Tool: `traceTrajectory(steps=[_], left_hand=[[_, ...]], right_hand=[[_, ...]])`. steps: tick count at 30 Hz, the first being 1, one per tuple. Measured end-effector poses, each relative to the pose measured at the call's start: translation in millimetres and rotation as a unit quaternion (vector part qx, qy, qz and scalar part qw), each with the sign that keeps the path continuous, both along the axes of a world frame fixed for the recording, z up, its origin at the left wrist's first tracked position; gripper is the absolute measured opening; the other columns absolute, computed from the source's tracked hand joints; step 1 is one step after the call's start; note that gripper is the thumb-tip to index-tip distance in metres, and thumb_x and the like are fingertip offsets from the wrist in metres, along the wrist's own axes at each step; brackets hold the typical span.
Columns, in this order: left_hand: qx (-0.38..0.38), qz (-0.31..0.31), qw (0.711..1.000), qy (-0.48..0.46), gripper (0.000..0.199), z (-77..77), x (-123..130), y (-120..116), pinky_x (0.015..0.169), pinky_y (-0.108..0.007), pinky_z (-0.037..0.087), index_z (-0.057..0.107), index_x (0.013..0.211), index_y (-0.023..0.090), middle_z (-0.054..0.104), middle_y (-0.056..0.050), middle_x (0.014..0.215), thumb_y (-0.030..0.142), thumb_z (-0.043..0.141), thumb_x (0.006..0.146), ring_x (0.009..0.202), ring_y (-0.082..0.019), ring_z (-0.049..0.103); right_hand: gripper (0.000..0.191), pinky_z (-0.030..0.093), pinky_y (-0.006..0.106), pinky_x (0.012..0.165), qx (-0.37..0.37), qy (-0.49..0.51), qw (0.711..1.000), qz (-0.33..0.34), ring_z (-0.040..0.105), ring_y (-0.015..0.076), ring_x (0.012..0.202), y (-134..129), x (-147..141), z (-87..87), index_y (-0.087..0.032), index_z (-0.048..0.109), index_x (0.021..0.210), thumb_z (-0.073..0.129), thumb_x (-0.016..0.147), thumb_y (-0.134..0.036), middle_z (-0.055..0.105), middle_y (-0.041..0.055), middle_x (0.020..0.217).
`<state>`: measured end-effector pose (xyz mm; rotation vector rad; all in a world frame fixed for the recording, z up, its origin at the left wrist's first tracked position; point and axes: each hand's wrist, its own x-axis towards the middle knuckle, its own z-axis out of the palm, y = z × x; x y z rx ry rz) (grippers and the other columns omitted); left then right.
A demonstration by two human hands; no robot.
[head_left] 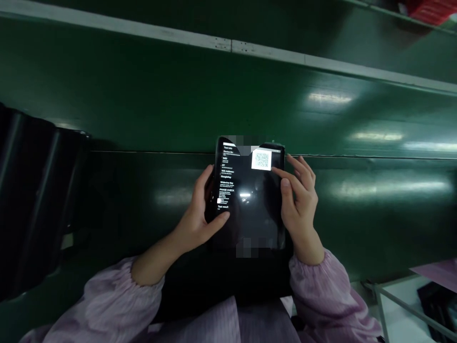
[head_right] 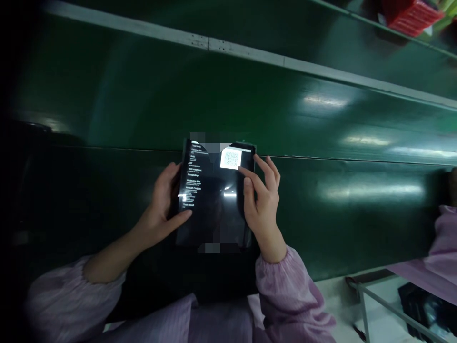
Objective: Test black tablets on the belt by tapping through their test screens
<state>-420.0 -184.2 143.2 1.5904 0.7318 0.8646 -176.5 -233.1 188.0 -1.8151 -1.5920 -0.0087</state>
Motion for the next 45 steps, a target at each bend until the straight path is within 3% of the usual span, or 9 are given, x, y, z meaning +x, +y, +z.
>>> traceTrajectory(steps=[7, 12, 23, 30, 37, 45], left_hand=[[-0.062, -0.018, 0.996, -0.057, 0.078, 3.7, 0, 3, 0.133, -0.056, 0.035, 0.024, 0.169, 0.053, 0.032, -0.002, 0.179, 0.031, 0.065, 0.106, 0.165, -0.031, 0.032], [-0.073, -0.01, 0.994, -0.076, 0.076, 2.1, 0, 3, 0.133, -0.055, 0.034, 0.028, 0.168, 0.051, 0.035, -0.001, 0.178, 0.03, 0.066, 0.106, 0.166, -0.03, 0.03], [-0.089, 0.012, 0.993, -0.083, 0.07, -0.7, -2, 4, 0.135, -0.059, 0.028, 0.037, 0.165, 0.048, 0.036, -0.002, 0.177, 0.032, 0.068, 0.105, 0.167, -0.03, 0.027], [-0.094, 0.024, 0.991, -0.094, 0.066, -0.2, 0, 3, 0.134, -0.057, 0.031, 0.041, 0.163, 0.045, 0.042, -0.004, 0.174, 0.035, 0.069, 0.104, 0.164, -0.03, 0.034], [-0.107, 0.037, 0.991, -0.077, 0.065, 0.5, 0, 2, 0.133, -0.057, 0.034, 0.043, 0.161, 0.04, 0.043, -0.007, 0.172, 0.04, 0.07, 0.102, 0.164, -0.032, 0.034], [-0.123, 0.046, 0.988, -0.08, 0.063, 0.7, 1, 2, 0.133, -0.056, 0.034, 0.046, 0.158, 0.038, 0.046, -0.007, 0.17, 0.044, 0.072, 0.101, 0.163, -0.032, 0.035]], right_hand=[[0.038, 0.037, 0.07, 0.125, -0.03, -0.052, 0.998, -0.011, 0.043, 0.0379, 0.156, 4, 0, -6.2, -0.03, 0.077, 0.131, 0.045, 0.113, -0.038, 0.057, 0.0114, 0.157], [0.04, 0.033, 0.073, 0.125, -0.044, -0.075, 0.996, -0.023, 0.034, 0.0408, 0.16, 8, 0, -11.5, -0.031, 0.074, 0.137, 0.043, 0.113, -0.04, 0.05, 0.0111, 0.163], [0.038, 0.048, 0.061, 0.118, 0.061, -0.031, 0.997, -0.022, 0.05, 0.0345, 0.151, -3, 6, 1.7, -0.026, 0.082, 0.119, 0.044, 0.112, -0.027, 0.068, 0.0085, 0.144], [0.045, 0.032, 0.072, 0.126, -0.006, -0.081, 0.996, -0.032, 0.032, 0.0397, 0.161, 4, 3, -13.7, -0.028, 0.078, 0.131, 0.038, 0.115, -0.04, 0.051, 0.0109, 0.162], [0.044, 0.035, 0.071, 0.126, 0.021, -0.037, 0.998, -0.044, 0.041, 0.0378, 0.157, -2, 8, -2.7, -0.028, 0.081, 0.124, 0.04, 0.114, -0.038, 0.06, 0.0089, 0.155], [0.036, 0.049, 0.065, 0.118, 0.046, -0.061, 0.997, 0.021, 0.056, 0.0358, 0.146, -3, 7, 5.4, -0.03, 0.088, 0.098, 0.053, 0.107, -0.025, 0.074, 0.005, 0.137]])
